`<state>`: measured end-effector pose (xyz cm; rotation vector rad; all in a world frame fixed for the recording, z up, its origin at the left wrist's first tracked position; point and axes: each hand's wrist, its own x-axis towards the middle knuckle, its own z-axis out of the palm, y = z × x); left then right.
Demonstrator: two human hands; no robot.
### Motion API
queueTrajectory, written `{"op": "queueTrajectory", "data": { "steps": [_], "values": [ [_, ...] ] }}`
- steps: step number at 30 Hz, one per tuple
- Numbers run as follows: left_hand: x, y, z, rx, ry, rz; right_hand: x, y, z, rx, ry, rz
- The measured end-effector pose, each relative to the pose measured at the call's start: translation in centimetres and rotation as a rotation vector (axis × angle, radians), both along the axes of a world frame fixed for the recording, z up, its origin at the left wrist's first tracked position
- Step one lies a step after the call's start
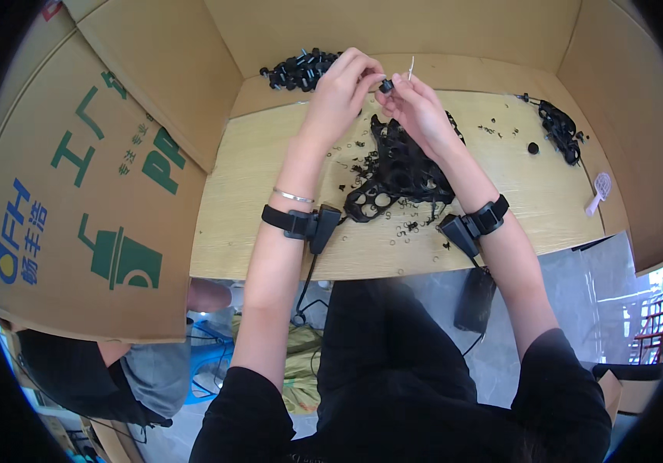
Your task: Assemble small black plastic components by inserting metal pins or screws and attaching white plastic clips.
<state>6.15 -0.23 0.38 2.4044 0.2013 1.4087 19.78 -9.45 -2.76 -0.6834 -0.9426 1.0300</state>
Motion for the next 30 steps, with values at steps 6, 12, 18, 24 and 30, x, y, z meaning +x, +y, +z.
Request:
{"op": "queueTrajectory", "data": {
  "steps": [6,12,18,24,30],
  "values": [
    [-0.1,0.1,-0.2,0.08,0.102,0.012,-0.5,0.0,-0.1,-0.016,0.08,0.067],
    [0.3,0.5,-0.4,0.044,-0.014,-0.012,1.0,0.4,-0.1,0.081,0.321,0.316],
    [-0.3,1.0,-0.3,-0.08,-0.036,-0.023,0.5,-0.7,1.7,0.097,0.272,0.219],
    [-0.6,-0.2,0.5,-0.433,0.153,-0.107,0.8,-0.2,0.8,0.041,-0.043,0.012],
    [-0.7,0.4,-0.2,-0.352,0.235,-0.104,-0.4,-0.1,0.9,0.054,-0.362,-0.222]
  ]
}}
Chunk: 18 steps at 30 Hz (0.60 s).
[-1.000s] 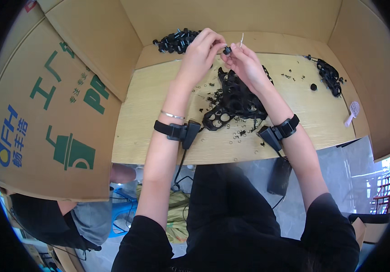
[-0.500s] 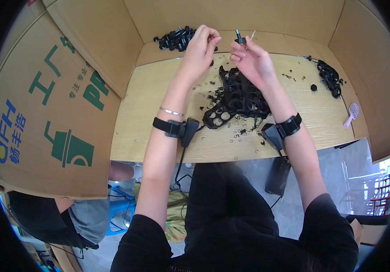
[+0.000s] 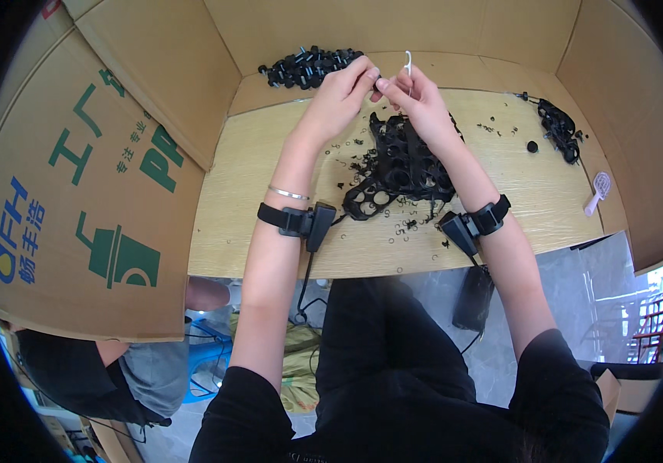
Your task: Assemble small black plastic components by inserting metal pins or screws and attaching white plastic clips.
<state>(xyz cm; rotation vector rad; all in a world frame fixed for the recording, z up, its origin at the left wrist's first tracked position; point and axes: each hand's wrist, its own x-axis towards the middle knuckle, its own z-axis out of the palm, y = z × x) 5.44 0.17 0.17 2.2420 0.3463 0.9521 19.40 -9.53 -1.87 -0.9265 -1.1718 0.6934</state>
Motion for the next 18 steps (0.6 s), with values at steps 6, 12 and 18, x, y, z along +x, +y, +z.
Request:
{"op": "queueTrajectory", "data": {
  "steps": [6,12,18],
  "values": [
    [-0.4,0.6,-0.4,-0.013,0.091,0.01,0.5,-0.2,-0.1,-0.025,-0.411,-0.252],
    [0.0,0.4,-0.9,-0.106,0.053,-0.108,0.8,0.1,-0.8,0.026,-0.557,-0.292],
    [-0.7,0.0,-0.1,-0.098,0.179,-0.107,0.7,0.1,-1.3,-0.015,-0.453,-0.081]
  ]
}}
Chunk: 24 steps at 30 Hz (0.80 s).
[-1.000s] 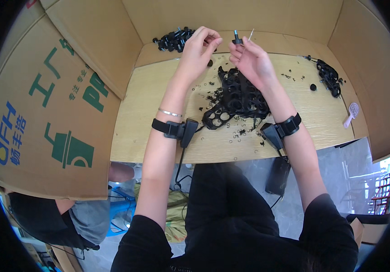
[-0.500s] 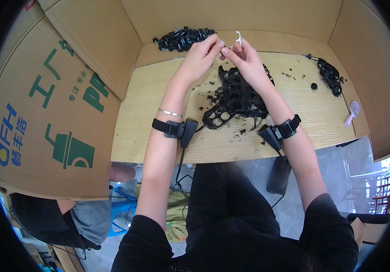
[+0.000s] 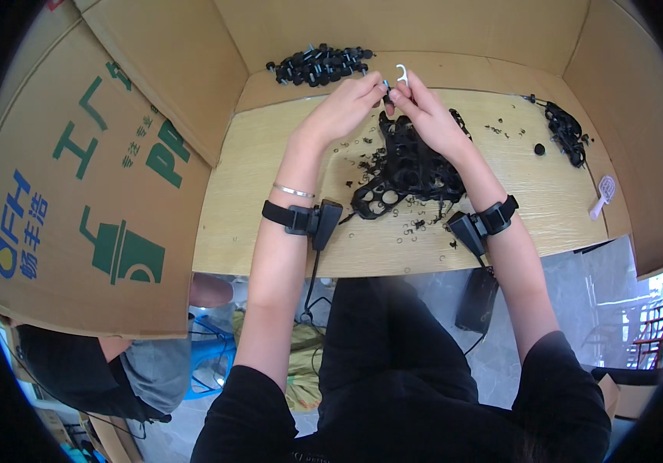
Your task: Assemble small black plastic components by inserting metal pins or screws and attaching white plastic clips.
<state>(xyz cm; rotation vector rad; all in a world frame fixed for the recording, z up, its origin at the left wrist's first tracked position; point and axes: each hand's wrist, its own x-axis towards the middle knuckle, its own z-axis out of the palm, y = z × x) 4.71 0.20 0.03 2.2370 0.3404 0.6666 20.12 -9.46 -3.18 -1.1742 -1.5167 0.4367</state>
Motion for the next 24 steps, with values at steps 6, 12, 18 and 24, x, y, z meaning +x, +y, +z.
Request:
{"op": "queueTrajectory", "data": {
  "steps": [6,12,18,24],
  "values": [
    [0.4,1.8,-1.5,-0.104,0.019,-0.057,-0.2,-0.2,-0.3,-0.077,0.149,0.069],
    [0.8,1.4,-1.7,-0.085,0.012,-0.077,-0.3,-0.5,-0.1,-0.079,0.017,0.059],
    [-0.2,0.3,-0.7,-0.134,-0.014,-0.095,-0.9,0.0,-0.1,-0.103,0.13,0.156],
    [0.2,1.1,-1.3,0.082,-0.043,-0.003,0.9,0.4,-0.8,-0.162,0.277,0.138]
  ]
}}
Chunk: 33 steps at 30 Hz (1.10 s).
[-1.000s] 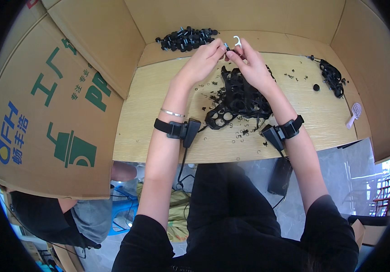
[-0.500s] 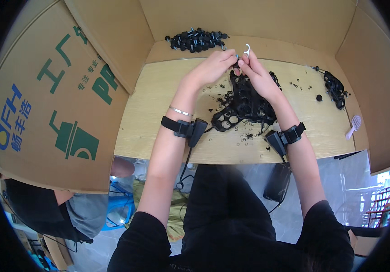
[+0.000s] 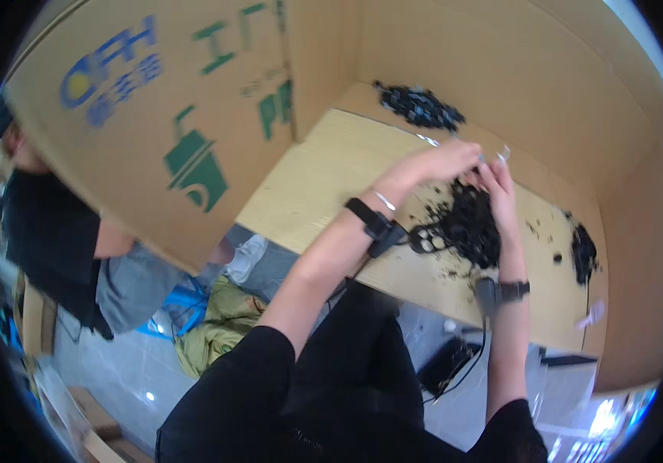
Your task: Assemble small black plastic components by inserting metal pins or screws and attaching white plastic clips.
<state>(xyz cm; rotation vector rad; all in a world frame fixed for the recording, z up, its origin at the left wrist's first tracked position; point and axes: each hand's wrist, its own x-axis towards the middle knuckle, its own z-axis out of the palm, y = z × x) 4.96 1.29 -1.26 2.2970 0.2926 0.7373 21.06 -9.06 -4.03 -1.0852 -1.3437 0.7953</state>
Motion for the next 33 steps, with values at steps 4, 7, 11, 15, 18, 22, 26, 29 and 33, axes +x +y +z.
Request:
{"op": "queueTrajectory", "data": {
  "steps": [4,7,11,15,18,22,26,29,33],
  "values": [
    [0.1,-3.9,2.2,-0.177,0.054,0.03,1.8,-1.3,0.1,0.103,-0.06,-0.141],
    [-0.5,-7.3,3.6,-0.083,0.178,0.109,2.0,-2.3,1.2,0.161,-0.324,-0.238],
    [1.0,-8.5,2.0,0.133,0.08,0.253,0.2,-5.0,3.8,0.222,-0.622,-0.319],
    [1.3,-10.7,3.3,-0.207,-0.059,0.085,-0.7,-8.8,5.8,0.204,-0.628,-0.376],
    [0.7,-12.5,3.0,-0.41,-0.249,0.025,-3.2,-13.0,6.8,0.294,-0.649,-0.437],
    [-1.5,-14.9,2.2,0.165,-0.258,0.125,-3.0,-16.1,5.4,0.312,-0.476,-0.397],
    [-4.2,-19.7,5.0,-0.105,-0.077,-0.013,-1.9,-18.0,4.9,0.298,-0.327,-0.286],
    [-4.2,-20.3,4.3,0.148,-0.238,0.152,-1.8,-17.9,5.1,0.317,-0.285,-0.226],
    [-5.1,-21.9,4.9,0.261,-0.116,0.198,-1.0,-18.1,5.4,0.128,0.008,-0.101]
  ]
}}
